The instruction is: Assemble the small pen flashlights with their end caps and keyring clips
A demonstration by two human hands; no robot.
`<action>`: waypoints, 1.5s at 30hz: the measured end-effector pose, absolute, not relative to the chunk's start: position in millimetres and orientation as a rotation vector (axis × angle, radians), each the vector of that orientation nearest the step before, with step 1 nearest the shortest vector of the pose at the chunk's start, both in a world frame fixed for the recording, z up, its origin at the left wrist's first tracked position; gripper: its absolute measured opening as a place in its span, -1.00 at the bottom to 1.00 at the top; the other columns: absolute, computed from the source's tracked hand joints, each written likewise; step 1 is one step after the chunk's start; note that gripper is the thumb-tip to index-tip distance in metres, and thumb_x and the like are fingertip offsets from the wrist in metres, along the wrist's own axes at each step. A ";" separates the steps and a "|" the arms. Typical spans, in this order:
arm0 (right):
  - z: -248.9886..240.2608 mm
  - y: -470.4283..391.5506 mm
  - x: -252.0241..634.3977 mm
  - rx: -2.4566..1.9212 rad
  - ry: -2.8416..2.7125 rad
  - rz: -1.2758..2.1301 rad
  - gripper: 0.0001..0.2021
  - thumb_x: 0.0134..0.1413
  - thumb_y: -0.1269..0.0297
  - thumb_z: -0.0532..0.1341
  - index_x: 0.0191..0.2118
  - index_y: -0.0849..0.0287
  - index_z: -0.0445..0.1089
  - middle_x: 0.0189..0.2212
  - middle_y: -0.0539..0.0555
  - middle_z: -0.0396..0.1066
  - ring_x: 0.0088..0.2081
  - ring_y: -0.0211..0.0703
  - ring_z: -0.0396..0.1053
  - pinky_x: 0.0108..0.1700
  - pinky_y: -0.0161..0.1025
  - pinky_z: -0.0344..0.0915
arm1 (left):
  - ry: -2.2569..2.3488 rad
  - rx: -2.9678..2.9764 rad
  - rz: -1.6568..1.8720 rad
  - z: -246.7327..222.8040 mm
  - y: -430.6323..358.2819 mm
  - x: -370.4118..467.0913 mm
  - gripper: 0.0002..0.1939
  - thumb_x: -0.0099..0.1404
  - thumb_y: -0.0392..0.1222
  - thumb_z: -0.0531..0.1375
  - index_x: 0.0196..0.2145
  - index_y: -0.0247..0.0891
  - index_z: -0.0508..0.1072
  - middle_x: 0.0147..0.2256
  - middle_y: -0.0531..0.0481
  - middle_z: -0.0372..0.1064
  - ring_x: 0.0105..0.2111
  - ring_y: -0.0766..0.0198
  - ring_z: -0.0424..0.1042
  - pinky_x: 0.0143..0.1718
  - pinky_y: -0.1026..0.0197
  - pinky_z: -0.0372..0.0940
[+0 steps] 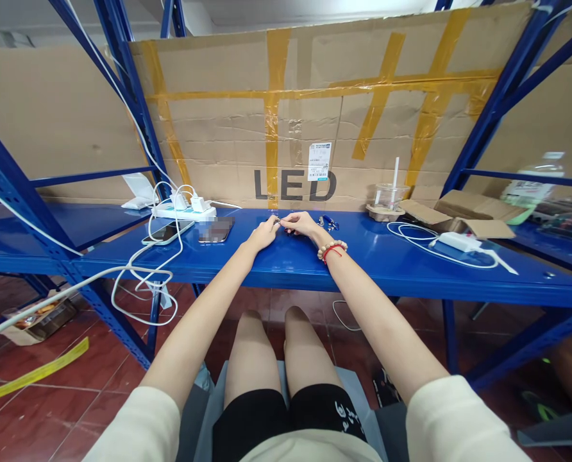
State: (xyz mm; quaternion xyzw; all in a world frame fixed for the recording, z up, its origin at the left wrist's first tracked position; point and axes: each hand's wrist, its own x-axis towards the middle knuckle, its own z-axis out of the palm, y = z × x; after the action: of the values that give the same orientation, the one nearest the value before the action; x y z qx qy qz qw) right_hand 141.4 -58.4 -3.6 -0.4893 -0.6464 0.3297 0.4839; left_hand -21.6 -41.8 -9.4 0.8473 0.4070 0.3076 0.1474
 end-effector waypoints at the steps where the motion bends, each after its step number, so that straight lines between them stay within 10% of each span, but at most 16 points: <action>1: -3.2 -59.1 142.5 -1.188 -1.587 0.802 -0.70 -0.26 0.12 0.37 -0.43 0.26 0.47 -0.65 -0.05 0.35 -0.61 -0.42 0.26 -0.62 -0.50 0.13 | 1.148 2.438 0.890 -9.5 -42.3 -21.5 -0.77 0.33 -0.09 -0.08 -0.17 -0.14 0.29 -0.41 -0.03 0.39 -0.26 0.09 0.40 -0.16 0.02 0.25; 45: 13.6 -80.0 129.1 -1.161 -1.302 0.920 -0.75 -0.12 0.14 0.33 -0.51 0.24 0.40 -0.72 -0.09 0.26 -0.66 -0.45 0.19 -0.61 -0.49 0.12 | 1.149 2.447 0.943 2.6 -56.9 -20.9 -0.66 0.37 -0.02 -0.15 -0.07 -0.11 0.30 -0.24 -0.03 0.42 -0.21 0.18 0.40 -0.20 0.18 0.24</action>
State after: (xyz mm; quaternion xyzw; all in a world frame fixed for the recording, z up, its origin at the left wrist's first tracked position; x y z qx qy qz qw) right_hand 129.1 -80.0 13.6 -0.4909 -0.5504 0.3890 0.5521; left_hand -20.9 -56.9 2.6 0.8465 0.3975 0.3261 0.1387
